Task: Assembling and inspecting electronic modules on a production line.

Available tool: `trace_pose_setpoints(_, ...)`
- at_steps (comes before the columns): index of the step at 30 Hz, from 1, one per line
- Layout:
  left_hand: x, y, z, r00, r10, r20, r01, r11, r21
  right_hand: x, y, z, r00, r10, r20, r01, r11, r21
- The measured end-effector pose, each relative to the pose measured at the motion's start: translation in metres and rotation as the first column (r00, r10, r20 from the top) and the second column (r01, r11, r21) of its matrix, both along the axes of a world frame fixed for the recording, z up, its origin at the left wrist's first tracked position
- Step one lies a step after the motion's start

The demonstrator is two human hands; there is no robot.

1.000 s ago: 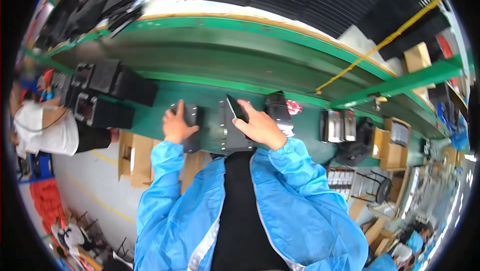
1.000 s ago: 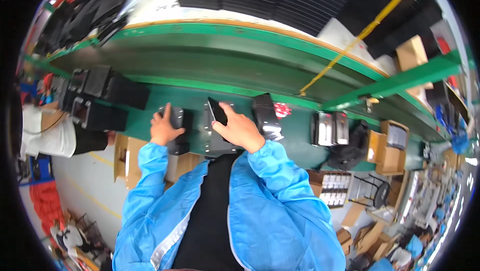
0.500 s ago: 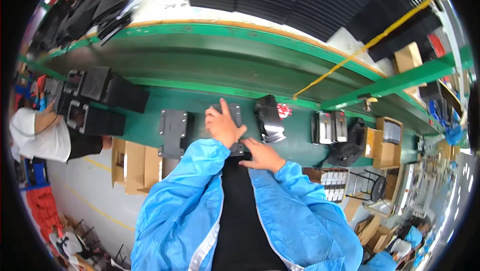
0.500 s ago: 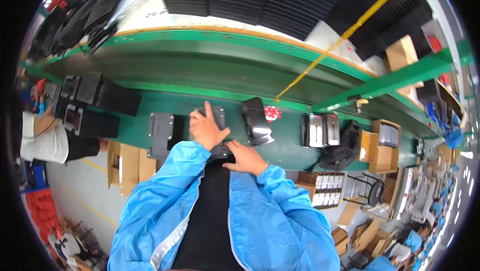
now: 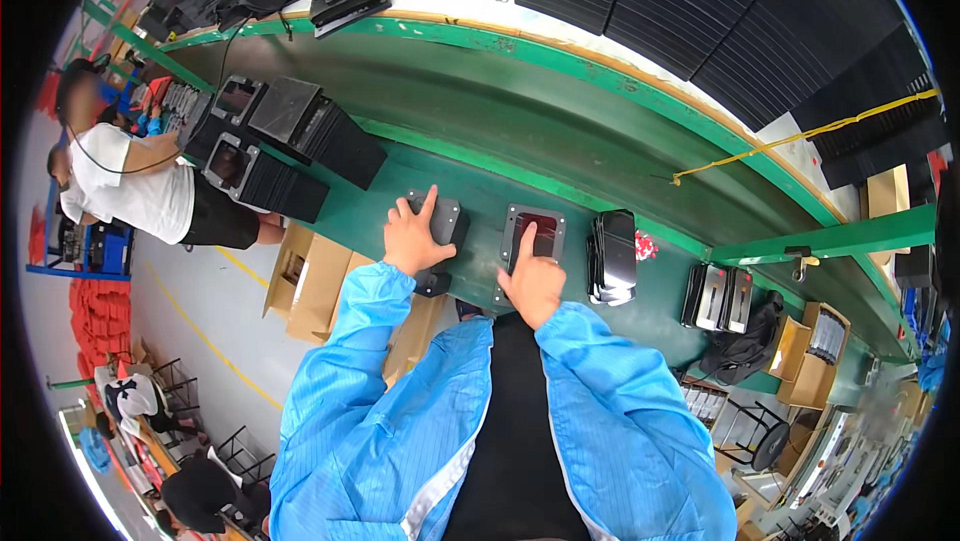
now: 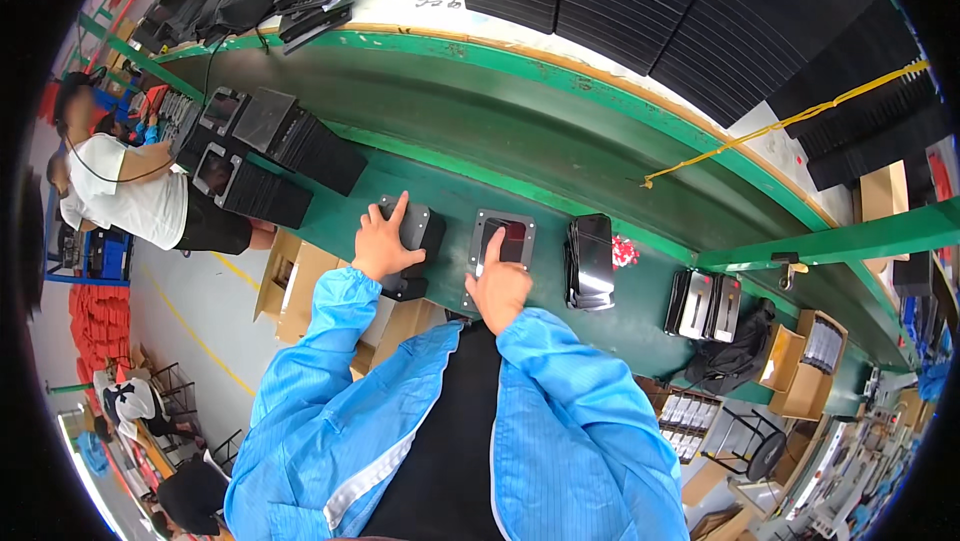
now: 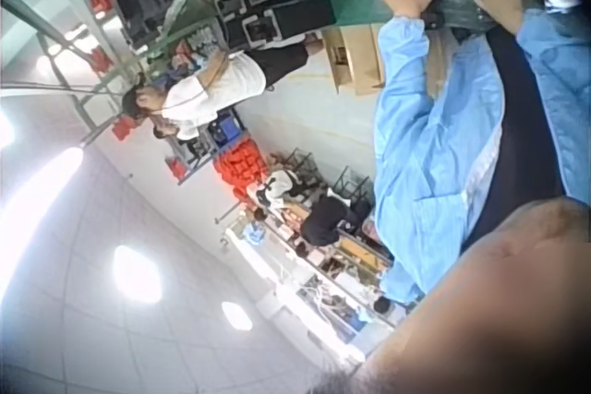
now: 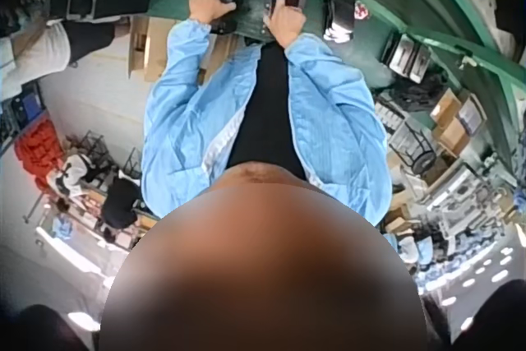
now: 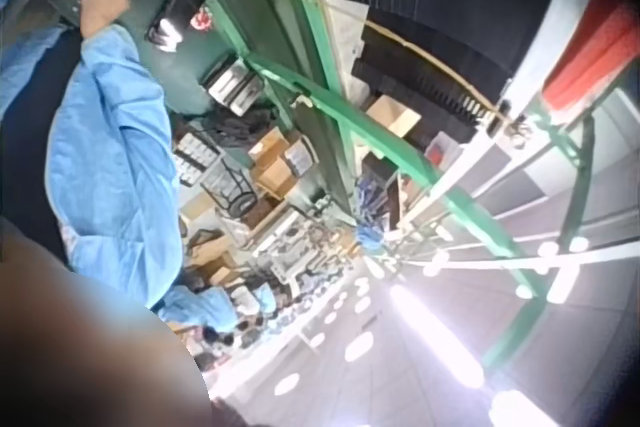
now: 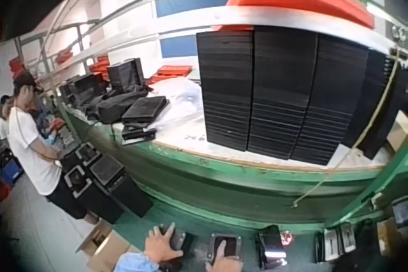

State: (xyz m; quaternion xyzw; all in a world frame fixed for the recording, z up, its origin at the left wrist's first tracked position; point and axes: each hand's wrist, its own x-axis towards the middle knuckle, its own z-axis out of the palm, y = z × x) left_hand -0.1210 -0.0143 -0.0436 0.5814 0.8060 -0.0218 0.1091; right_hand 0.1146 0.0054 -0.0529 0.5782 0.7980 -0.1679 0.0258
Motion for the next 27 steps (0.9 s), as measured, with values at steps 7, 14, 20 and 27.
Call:
trace_pose_setpoints(7,-0.006,0.003,0.004,1.0,0.027,0.003,-0.026,0.999,-0.041,0.021,0.019,0.012,0.998,0.063,-0.027,-0.065,0.996,-0.063)
trace_pose_setpoints(14,0.038,0.008,-0.006,0.993,-0.062,0.104,0.038,0.976,0.213,0.013,0.005,-0.001,0.997,0.021,0.072,-0.022,1.0,0.012)
trace_pose_setpoints(20,0.092,0.005,-0.079,0.797,-0.13,0.59,0.032,0.984,0.174,0.004,0.004,-0.007,0.998,0.013,0.057,-0.011,1.0,-0.029)
trace_pose_setpoints(27,0.097,0.002,-0.109,0.668,-0.031,0.743,-0.139,0.976,0.166,0.013,0.019,0.02,0.995,-0.024,-0.093,0.009,0.988,-0.156)
